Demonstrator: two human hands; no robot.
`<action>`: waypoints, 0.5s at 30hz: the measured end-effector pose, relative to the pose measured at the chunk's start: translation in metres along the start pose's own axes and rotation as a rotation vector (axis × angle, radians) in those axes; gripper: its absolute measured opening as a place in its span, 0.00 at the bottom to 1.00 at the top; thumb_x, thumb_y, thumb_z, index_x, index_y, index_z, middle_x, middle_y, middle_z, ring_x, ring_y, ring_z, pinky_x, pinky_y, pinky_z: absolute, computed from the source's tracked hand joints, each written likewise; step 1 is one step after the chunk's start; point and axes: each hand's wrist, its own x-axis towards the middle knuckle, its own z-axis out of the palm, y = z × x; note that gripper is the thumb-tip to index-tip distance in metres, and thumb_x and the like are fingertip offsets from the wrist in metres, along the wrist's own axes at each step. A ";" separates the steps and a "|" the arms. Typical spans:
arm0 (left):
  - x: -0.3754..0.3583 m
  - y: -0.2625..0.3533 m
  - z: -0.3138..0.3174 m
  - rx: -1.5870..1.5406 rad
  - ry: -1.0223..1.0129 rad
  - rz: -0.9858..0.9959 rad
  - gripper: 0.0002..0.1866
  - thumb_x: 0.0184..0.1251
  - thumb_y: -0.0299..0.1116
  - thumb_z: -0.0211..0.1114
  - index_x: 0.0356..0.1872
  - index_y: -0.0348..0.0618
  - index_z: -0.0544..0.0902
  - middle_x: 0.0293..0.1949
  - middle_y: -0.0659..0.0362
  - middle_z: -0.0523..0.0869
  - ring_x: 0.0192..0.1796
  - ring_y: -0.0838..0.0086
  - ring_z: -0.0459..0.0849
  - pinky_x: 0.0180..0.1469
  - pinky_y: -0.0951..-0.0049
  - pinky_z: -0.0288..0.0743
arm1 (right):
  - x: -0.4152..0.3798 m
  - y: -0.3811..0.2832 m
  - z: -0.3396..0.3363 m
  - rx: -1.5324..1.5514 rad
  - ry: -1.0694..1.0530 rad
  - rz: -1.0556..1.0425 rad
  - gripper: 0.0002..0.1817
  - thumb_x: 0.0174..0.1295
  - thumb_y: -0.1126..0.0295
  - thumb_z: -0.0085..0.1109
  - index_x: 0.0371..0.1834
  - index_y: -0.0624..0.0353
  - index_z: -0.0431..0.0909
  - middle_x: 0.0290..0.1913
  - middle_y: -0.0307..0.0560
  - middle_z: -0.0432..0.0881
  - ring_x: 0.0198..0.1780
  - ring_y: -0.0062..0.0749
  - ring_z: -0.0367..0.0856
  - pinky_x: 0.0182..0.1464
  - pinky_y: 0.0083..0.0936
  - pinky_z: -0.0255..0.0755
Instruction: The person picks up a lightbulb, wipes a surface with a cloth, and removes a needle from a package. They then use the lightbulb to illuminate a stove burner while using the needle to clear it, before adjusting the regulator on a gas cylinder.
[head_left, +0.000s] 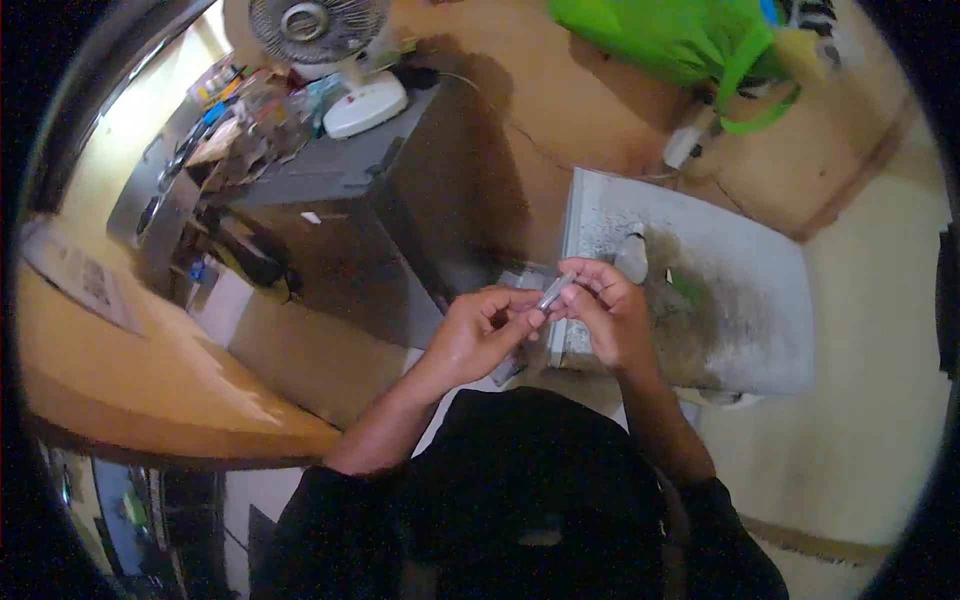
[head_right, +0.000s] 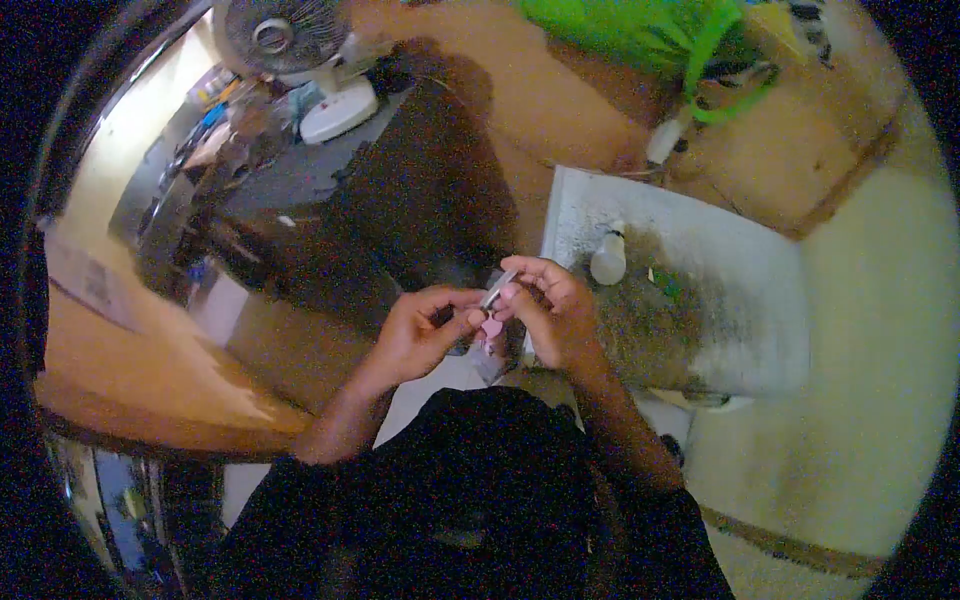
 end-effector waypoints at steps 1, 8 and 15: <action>-0.004 0.000 -0.001 -0.017 0.010 0.011 0.18 0.67 0.34 0.68 0.53 0.34 0.82 0.42 0.57 0.88 0.41 0.77 0.84 0.45 0.74 0.79 | 0.004 0.000 0.003 -0.006 -0.030 0.006 0.20 0.66 0.74 0.59 0.60 0.67 0.72 0.42 0.48 0.82 0.41 0.27 0.83 0.42 0.24 0.80; -0.027 0.001 0.002 -0.200 0.072 -0.136 0.15 0.70 0.29 0.65 0.54 0.34 0.82 0.43 0.58 0.88 0.41 0.79 0.84 0.48 0.75 0.78 | 0.023 0.001 0.006 -0.020 -0.203 0.016 0.21 0.65 0.76 0.58 0.61 0.65 0.70 0.38 0.46 0.82 0.32 0.24 0.83 0.37 0.20 0.80; -0.030 0.007 0.028 -0.222 0.141 -0.125 0.15 0.68 0.27 0.66 0.54 0.34 0.83 0.43 0.57 0.89 0.44 0.78 0.84 0.50 0.75 0.78 | 0.024 -0.012 -0.007 -0.078 -0.338 0.075 0.19 0.63 0.77 0.60 0.57 0.65 0.74 0.37 0.44 0.82 0.33 0.20 0.81 0.35 0.18 0.77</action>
